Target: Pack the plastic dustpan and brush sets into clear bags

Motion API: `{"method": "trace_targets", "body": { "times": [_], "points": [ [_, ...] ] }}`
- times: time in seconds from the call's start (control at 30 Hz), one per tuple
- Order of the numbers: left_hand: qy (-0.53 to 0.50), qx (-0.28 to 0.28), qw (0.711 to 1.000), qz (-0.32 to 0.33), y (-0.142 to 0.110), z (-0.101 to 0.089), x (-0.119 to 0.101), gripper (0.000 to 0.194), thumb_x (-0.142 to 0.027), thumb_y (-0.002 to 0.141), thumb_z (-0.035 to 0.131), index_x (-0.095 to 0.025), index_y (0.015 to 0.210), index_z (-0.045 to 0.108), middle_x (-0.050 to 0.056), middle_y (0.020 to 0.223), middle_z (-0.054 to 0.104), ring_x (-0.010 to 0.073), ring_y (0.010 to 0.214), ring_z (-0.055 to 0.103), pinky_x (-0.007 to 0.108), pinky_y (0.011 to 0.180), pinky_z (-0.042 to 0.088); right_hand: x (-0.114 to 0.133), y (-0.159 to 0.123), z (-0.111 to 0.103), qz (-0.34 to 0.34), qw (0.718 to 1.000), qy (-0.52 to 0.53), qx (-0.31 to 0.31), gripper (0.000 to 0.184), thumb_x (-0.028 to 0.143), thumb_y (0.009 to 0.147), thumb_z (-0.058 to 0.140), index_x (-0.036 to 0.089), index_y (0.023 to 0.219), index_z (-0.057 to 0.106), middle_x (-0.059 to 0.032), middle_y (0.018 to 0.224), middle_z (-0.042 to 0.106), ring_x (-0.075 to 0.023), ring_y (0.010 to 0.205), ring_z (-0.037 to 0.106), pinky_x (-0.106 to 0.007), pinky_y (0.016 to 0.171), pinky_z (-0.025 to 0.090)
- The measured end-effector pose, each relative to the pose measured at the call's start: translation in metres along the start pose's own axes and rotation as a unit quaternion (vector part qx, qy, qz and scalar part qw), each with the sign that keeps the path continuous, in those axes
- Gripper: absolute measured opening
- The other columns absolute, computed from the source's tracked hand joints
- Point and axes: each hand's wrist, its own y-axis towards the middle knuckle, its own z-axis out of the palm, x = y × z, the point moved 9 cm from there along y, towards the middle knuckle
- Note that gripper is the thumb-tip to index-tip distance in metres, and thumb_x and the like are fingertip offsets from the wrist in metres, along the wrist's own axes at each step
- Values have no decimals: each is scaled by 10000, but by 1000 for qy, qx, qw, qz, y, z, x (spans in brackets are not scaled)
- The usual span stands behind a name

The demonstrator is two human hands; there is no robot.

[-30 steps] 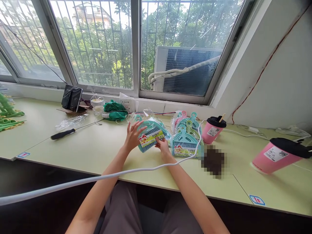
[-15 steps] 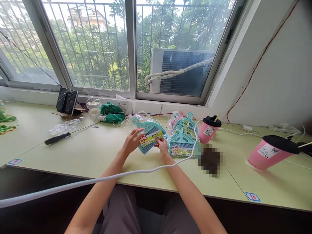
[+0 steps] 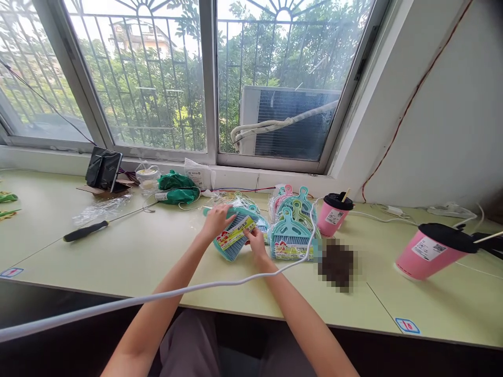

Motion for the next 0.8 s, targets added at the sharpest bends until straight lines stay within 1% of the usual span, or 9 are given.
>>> {"method": "trace_targets", "body": {
  "times": [0.07, 0.17, 0.3, 0.4, 0.47, 0.53, 0.6, 0.7, 0.8],
  "points": [
    [18, 21, 1000, -6, 0, 6, -3, 333, -203, 913, 490, -181, 1222, 612, 150, 1145, 697, 286, 1043, 663, 401, 863, 534, -6, 1, 1, 26, 1000, 4, 2, 428, 507, 549, 772, 178, 794, 648, -24, 729, 687, -159, 632, 584, -241, 479, 448],
    [58, -1, 998, -13, -1, 2, -11, 360, -118, 889, 452, -143, 1207, 617, 184, 1079, 684, 302, 999, 658, 365, 746, 543, -8, 1, 3, 36, 999, 8, 4, 446, 520, 539, 770, 178, 795, 645, -21, 727, 686, -163, 638, 590, -247, 497, 454],
    [41, -43, 997, -44, 6, -4, -17, 241, -181, 922, 458, -135, 981, 687, 185, 862, 654, 332, 877, 653, 381, 693, 523, -7, -1, 6, 31, 999, 10, 10, 415, 500, 553, 757, 179, 789, 639, -19, 718, 678, -165, 631, 589, -252, 502, 448],
    [28, -32, 998, -52, 14, -1, -20, 260, -201, 929, 454, -135, 841, 689, 175, 749, 624, 339, 785, 646, 396, 659, 507, -6, -3, 8, 25, 1000, 6, 15, 371, 476, 578, 736, 179, 777, 637, -12, 697, 664, -153, 604, 570, -247, 496, 435],
    [68, -17, 997, -32, 17, 1, -29, 282, -142, 923, 409, -117, 893, 689, 184, 771, 630, 337, 789, 641, 390, 647, 496, -6, -4, 7, 24, 1000, 5, 9, 349, 460, 590, 722, 178, 776, 635, -9, 697, 658, -145, 600, 561, -243, 495, 438],
    [117, -6, 993, 13, 14, 4, -46, 329, -72, 908, 368, -111, 1034, 669, 182, 833, 642, 317, 827, 638, 364, 651, 487, -7, -3, 6, 25, 1000, 11, -1, 342, 437, 598, 712, 179, 808, 634, -2, 699, 650, -142, 607, 558, -242, 496, 452],
    [140, 3, 988, 66, 6, 10, -64, 385, -39, 898, 360, -130, 1160, 627, 165, 877, 648, 294, 858, 633, 344, 665, 480, -7, -3, 3, 28, 999, 23, -19, 375, 391, 591, 717, 189, 896, 631, 27, 658, 620, -141, 600, 552, -240, 492, 464],
    [153, 18, 980, 124, -9, 24, -85, 411, -39, 896, 371, -160, 1213, 602, 162, 936, 654, 287, 902, 624, 348, 699, 477, -9, -2, 0, 37, 998, 32, -43, 458, 312, 572, 727, 218, 1003, 608, 80, 568, 547, -136, 563, 533, -231, 472, 467],
    [163, 19, 977, 139, -17, 32, -90, 433, -34, 890, 375, -177, 1233, 597, 166, 994, 656, 295, 973, 614, 356, 731, 473, -10, -1, 1, 39, 998, 24, -40, 331, 280, 552, 737, 213, 850, 609, 61, 576, 573, -132, 557, 541, -232, 463, 473]
  ]
}}
